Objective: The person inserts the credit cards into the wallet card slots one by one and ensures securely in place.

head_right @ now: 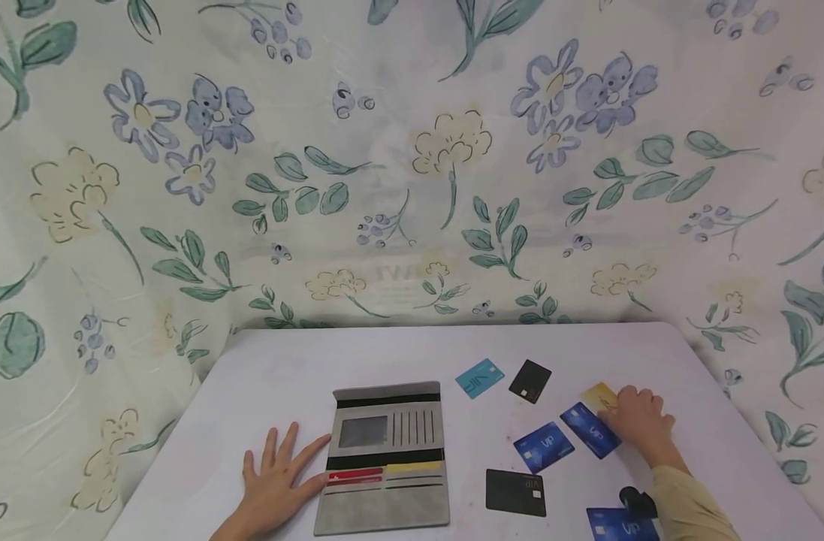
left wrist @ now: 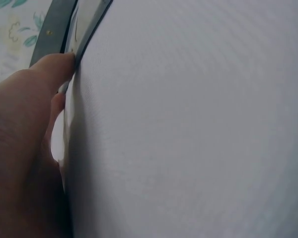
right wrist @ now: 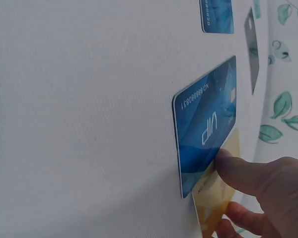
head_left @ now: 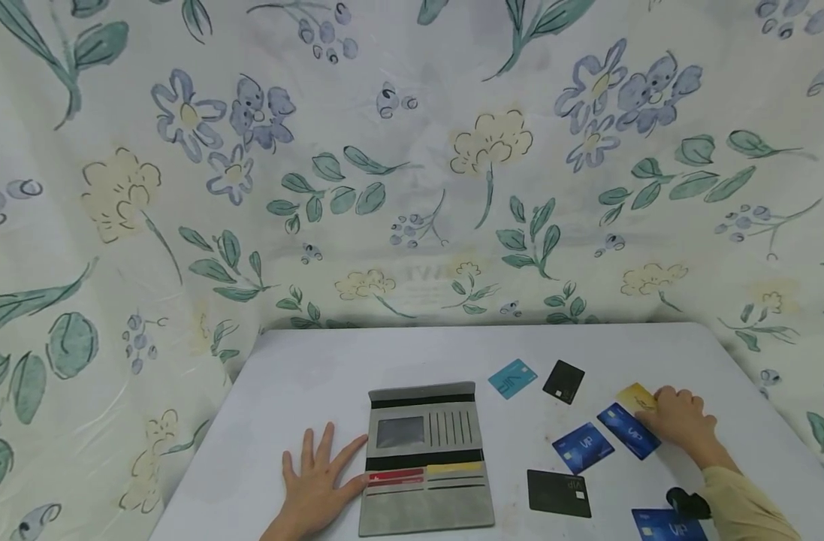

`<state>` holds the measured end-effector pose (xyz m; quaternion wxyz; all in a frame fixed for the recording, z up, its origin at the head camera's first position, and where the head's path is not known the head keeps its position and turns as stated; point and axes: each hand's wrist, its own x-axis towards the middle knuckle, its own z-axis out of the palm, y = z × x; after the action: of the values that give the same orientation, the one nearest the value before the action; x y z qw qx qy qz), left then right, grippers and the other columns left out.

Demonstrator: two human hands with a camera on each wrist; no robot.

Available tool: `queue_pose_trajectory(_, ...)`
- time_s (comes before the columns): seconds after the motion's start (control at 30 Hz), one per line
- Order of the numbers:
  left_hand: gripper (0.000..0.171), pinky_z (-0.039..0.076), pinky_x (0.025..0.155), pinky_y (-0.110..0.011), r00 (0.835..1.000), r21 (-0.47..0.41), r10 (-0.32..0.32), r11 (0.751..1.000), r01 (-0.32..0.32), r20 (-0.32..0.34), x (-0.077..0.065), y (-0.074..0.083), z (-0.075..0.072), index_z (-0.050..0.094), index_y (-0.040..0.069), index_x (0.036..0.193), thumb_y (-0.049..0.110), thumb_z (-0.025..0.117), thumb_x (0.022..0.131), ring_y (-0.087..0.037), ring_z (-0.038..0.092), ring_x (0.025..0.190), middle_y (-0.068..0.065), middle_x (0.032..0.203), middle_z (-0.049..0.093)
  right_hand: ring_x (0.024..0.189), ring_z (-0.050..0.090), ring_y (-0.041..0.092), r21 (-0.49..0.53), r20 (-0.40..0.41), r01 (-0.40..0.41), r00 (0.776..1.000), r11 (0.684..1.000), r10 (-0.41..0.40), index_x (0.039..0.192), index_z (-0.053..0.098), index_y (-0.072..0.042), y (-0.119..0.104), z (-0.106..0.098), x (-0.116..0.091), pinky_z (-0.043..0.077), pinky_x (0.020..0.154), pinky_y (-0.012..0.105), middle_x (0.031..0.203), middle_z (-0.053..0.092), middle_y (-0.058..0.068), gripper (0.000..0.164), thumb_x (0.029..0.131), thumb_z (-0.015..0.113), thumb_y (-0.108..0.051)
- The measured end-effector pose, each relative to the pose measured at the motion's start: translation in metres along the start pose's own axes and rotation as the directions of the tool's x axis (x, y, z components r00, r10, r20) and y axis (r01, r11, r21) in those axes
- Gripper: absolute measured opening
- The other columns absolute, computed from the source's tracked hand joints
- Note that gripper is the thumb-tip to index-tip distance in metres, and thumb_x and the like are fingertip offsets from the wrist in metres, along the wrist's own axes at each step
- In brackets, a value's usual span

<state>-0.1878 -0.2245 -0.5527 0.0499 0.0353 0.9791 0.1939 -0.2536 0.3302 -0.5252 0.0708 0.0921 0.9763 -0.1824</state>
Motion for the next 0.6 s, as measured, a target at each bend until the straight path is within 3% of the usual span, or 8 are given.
queue_pose_trajectory(0.2,0.07,-0.014,0.103,-0.077,1.0,-0.005,-0.014,1.0,0.014,0.019,0.0,-0.001,0.0,0.049,0.025,0.144,0.062,0.062,0.087,-0.058,-0.004,0.144,-0.03,0.16,0.013,0.099,0.041,0.056,0.019,-0.087,0.021,0.996,1.0,-0.02,0.116,0.043,0.02,-0.004,0.002,-0.002,0.04,0.08,0.071,0.103,0.043,0.04,0.057,0.086,0.069,-0.021)
queue_pose_trajectory(0.4,0.07,-0.014,0.103,-0.077,1.0,0.0,-0.015,1.0,0.015,0.017,0.002,-0.001,0.0,0.049,0.025,0.144,0.063,0.061,0.086,-0.057,-0.004,0.144,-0.03,0.16,0.013,0.094,0.047,0.053,0.03,-0.168,0.055,0.985,0.998,-0.049,0.114,0.046,0.018,-0.006,0.0,-0.006,0.043,0.075,0.066,0.102,0.047,0.039,0.042,0.087,0.063,-0.01)
queue_pose_trajectory(0.6,0.07,-0.013,0.103,-0.077,1.0,0.005,-0.009,1.0,0.009,0.013,0.002,-0.001,0.0,0.049,0.025,0.144,0.063,0.061,0.086,-0.058,-0.003,0.144,-0.03,0.16,0.014,0.079,0.055,0.041,0.026,-0.218,0.085,0.973,0.996,-0.077,0.111,0.05,0.017,-0.006,-0.002,-0.011,0.049,0.068,0.054,0.096,0.055,0.036,0.032,0.085,0.059,-0.001)
